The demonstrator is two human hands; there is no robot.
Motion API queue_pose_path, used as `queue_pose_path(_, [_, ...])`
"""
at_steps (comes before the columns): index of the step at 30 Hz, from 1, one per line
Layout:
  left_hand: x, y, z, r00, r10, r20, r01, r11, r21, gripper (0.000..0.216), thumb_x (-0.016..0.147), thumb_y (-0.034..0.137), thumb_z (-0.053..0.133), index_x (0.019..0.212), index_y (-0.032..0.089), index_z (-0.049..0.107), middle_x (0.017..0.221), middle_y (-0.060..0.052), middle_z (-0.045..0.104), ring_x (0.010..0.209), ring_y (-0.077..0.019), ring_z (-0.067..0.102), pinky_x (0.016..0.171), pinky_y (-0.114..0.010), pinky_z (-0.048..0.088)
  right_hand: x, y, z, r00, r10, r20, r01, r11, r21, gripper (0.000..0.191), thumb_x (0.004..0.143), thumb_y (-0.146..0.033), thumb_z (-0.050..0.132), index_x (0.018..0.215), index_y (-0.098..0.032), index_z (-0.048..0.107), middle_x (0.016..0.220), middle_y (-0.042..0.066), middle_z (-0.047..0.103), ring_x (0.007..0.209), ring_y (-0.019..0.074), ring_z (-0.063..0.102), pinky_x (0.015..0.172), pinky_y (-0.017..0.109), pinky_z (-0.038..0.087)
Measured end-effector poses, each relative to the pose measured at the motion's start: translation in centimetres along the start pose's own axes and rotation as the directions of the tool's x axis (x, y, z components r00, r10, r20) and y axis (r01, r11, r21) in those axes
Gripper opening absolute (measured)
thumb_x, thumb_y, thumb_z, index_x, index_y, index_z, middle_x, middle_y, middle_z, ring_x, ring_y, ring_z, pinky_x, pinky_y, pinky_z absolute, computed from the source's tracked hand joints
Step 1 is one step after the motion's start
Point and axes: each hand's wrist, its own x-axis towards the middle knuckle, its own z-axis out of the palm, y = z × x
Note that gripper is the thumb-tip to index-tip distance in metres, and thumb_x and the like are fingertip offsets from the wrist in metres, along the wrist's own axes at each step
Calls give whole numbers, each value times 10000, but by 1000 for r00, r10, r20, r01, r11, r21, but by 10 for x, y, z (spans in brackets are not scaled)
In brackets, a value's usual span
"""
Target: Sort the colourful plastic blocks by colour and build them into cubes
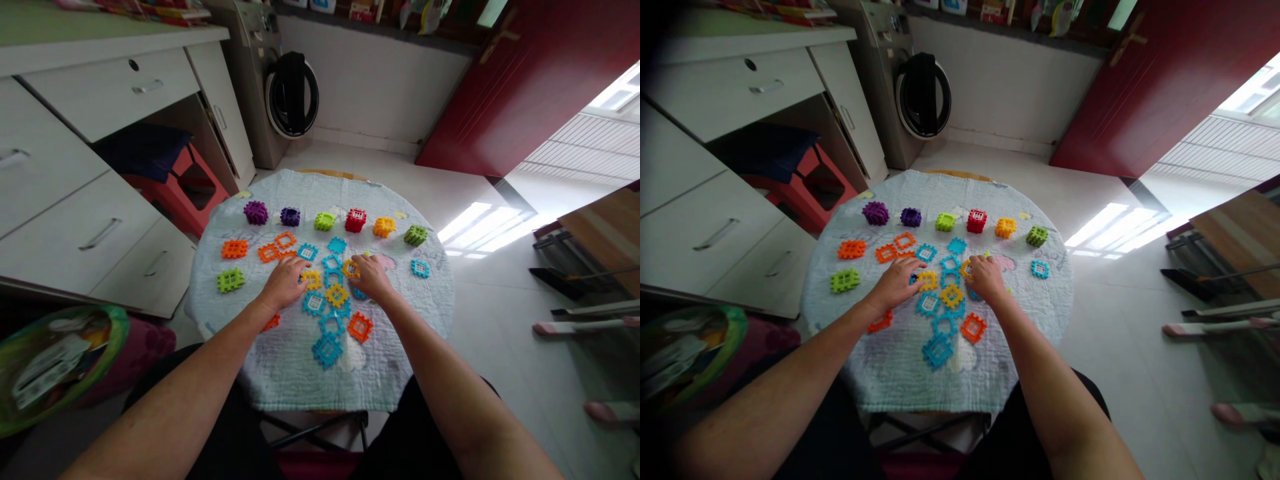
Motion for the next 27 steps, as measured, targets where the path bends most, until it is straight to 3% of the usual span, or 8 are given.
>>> queue_pose_path(7, [-1,0,0,1000,-12,-2,12,1000,-2,337,744,186,546,1069,158,631,1116,-95,652,1067,-259,560,974,-412,423,2,-10,-3,999,18,32,-17,1000,-16,235,816,-228,527,1020,-172,629,1008,110,662,966,225,556,833,289,376])
queue_pose_path(12, [0,-3,-5,999,-27,-36,28,1000,10,335,758,188,512,1070,169,633,1120,-97,647,1070,-257,559,973,-416,424,9,9,-8,982,173,-71,-156,968,196,294,834,-190,457,1069,-192,633,939,66,693,847,189,613,738,265,393])
queue_pose_path(16, [2,-11,-8,996,-58,-74,59,998,12,330,764,186,486,1058,162,636,1099,-103,651,1068,-263,562,984,-437,415,12,22,-4,981,192,4,-182,923,339,356,811,-202,506,1160,-180,573,894,35,679,757,158,605,710,262,412])
queue_pose_path(21, [2,-16,-7,995,-71,-73,72,997,7,339,760,200,489,1064,153,633,1121,-114,630,1102,-268,544,1000,-434,411,4,16,-1,986,137,-94,-124,982,139,385,783,-275,593,1151,-162,574,1089,113,591,985,228,546,869,337,389])
queue_pose_path(27, [2,-12,-6,997,-68,-41,68,998,0,337,751,214,511,1061,151,628,1114,-110,623,1075,-259,551,996,-418,421,-1,2,9,991,137,-5,-137,991,3,433,727,-428,665,1048,-149,588,1059,150,544,984,282,496,867,373,388])
